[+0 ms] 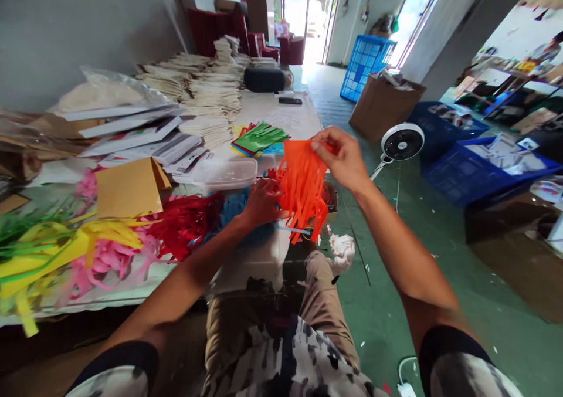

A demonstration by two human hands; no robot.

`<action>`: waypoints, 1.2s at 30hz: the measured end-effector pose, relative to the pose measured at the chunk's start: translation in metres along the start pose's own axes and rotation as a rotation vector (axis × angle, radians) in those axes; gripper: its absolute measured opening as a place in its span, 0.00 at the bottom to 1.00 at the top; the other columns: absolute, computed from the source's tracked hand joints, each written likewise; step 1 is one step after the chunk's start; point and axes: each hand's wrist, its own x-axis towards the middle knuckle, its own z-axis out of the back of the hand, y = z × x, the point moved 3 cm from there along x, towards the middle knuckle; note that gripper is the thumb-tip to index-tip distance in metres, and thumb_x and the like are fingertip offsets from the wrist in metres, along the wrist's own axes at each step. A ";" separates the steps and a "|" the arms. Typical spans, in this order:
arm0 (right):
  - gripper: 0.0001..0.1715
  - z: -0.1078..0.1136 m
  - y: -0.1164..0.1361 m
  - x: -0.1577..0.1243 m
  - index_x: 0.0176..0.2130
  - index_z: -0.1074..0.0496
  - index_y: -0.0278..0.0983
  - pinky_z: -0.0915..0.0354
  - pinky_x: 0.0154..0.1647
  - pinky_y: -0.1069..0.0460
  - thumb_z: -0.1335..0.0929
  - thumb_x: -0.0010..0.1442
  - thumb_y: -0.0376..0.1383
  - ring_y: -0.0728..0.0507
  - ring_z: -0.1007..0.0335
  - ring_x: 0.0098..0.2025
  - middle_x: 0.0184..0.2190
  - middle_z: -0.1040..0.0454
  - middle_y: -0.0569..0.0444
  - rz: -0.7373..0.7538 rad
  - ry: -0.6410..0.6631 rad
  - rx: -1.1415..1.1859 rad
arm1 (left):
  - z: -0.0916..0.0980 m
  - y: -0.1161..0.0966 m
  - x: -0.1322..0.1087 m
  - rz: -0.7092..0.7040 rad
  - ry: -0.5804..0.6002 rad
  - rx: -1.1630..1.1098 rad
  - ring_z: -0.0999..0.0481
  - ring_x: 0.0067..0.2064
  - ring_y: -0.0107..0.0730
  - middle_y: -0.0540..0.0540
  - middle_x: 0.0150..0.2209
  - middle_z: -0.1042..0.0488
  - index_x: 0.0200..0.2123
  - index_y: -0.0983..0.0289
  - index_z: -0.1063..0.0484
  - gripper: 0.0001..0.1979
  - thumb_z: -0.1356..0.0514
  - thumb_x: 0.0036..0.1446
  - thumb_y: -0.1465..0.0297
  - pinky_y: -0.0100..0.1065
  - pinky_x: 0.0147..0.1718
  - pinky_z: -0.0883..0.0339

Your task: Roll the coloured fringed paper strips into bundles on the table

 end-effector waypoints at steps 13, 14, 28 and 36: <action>0.07 0.085 0.133 -0.125 0.40 0.19 0.48 0.26 0.53 0.40 0.23 0.61 0.34 0.39 0.20 0.47 0.43 0.17 0.55 0.151 -0.424 -0.046 | 0.074 -0.034 -0.021 0.093 -0.317 -0.442 0.24 0.49 0.40 0.57 0.45 0.21 0.41 0.60 0.16 0.11 0.39 0.60 0.75 0.39 0.48 0.28; 0.08 0.080 0.135 -0.136 0.40 0.19 0.46 0.25 0.49 0.41 0.23 0.61 0.33 0.40 0.20 0.46 0.42 0.17 0.55 0.144 -0.397 -0.039 | 0.091 -0.049 -0.029 0.076 -0.415 -0.605 0.23 0.47 0.37 0.56 0.45 0.21 0.40 0.60 0.17 0.11 0.40 0.62 0.74 0.36 0.44 0.27; 0.07 0.041 0.155 -0.218 0.41 0.22 0.42 0.27 0.46 0.44 0.25 0.62 0.30 0.39 0.20 0.49 0.45 0.18 0.51 0.059 -0.222 -0.064 | 0.135 -0.171 -0.084 -0.100 -0.360 -0.905 0.28 0.38 0.29 0.51 0.37 0.24 0.37 0.61 0.25 0.15 0.27 0.57 0.58 0.32 0.38 0.32; 0.38 0.048 0.126 -0.212 0.67 0.33 0.49 0.27 0.56 0.37 0.34 0.66 0.61 0.33 0.21 0.55 0.61 0.24 0.45 -0.051 0.067 0.339 | 0.140 -0.170 -0.097 -0.168 0.330 -1.395 0.30 0.33 0.29 0.52 0.31 0.30 0.31 0.62 0.30 0.16 0.30 0.60 0.59 0.33 0.33 0.33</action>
